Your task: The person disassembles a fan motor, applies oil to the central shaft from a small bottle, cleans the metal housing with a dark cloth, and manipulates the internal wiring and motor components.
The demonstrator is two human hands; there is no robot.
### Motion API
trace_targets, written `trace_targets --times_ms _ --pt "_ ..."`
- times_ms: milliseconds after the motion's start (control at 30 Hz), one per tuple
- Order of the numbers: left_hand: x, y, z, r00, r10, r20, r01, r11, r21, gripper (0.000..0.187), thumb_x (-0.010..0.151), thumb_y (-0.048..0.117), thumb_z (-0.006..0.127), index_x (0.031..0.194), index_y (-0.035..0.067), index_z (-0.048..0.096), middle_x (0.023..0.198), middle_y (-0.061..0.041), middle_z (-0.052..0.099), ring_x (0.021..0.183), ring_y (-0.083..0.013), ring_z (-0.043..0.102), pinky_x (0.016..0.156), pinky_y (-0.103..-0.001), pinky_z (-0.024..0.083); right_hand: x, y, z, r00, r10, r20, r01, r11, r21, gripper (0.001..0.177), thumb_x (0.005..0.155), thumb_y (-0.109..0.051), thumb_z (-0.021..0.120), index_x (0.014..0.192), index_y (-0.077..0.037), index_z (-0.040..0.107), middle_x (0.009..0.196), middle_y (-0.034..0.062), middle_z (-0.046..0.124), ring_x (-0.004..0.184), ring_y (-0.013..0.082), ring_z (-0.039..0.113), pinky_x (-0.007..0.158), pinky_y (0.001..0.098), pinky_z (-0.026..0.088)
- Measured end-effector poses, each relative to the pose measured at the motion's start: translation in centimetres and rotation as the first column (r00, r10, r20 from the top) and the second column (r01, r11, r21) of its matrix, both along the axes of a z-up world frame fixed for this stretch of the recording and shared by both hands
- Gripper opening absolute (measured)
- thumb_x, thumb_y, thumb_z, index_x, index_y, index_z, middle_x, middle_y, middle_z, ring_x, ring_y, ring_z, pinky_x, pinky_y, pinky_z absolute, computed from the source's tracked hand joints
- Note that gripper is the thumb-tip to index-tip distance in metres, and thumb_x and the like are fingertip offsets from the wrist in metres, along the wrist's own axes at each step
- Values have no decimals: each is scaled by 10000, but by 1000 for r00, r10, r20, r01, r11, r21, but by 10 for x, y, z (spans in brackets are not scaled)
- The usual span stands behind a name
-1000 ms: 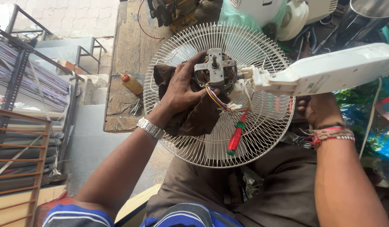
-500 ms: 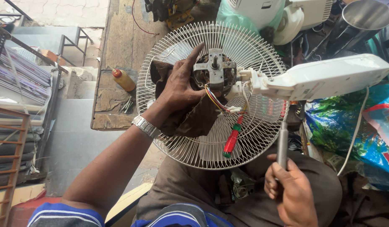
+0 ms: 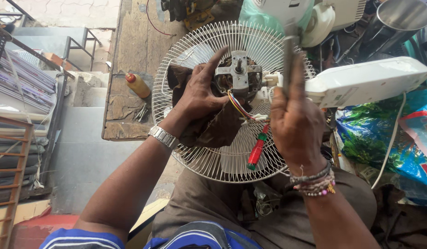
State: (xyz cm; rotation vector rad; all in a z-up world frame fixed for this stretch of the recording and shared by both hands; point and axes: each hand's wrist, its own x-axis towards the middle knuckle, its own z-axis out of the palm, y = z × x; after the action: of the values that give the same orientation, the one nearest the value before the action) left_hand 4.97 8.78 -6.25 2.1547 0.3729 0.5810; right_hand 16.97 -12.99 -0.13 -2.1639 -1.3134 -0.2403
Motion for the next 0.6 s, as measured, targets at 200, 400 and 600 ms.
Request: trace_targets --times_ms 200,400,600 --pt "2 4 -4 997 15 -76 -14 1000 25 1026 724 465 876 1601 270 379 1363 -157 579 1336 -322 479 1173 -501 402 8 5 0 998 33 52 -31 999 -42 610 1128 -295 540 1614 -6 315 549 -69 485 407 89 422 342 256 352" --pt "5 7 -10 1000 24 2 -24 997 79 1099 719 465 900 1587 182 289 1400 -202 560 1365 -372 482 1180 -519 394 19 12 27 994 69 89 -44 966 -256 553 1079 -326 555 1543 -46 445 472 -38 467 345 119 402 307 276 351" --pt "2 5 -11 996 45 -77 -45 999 3 1160 696 452 898 1615 201 235 1434 -235 517 1406 -390 454 1173 -522 382 35 38 51 955 157 253 -166 986 14 449 1223 -333 473 1575 -54 476 642 -78 562 504 32 465 448 224 402"
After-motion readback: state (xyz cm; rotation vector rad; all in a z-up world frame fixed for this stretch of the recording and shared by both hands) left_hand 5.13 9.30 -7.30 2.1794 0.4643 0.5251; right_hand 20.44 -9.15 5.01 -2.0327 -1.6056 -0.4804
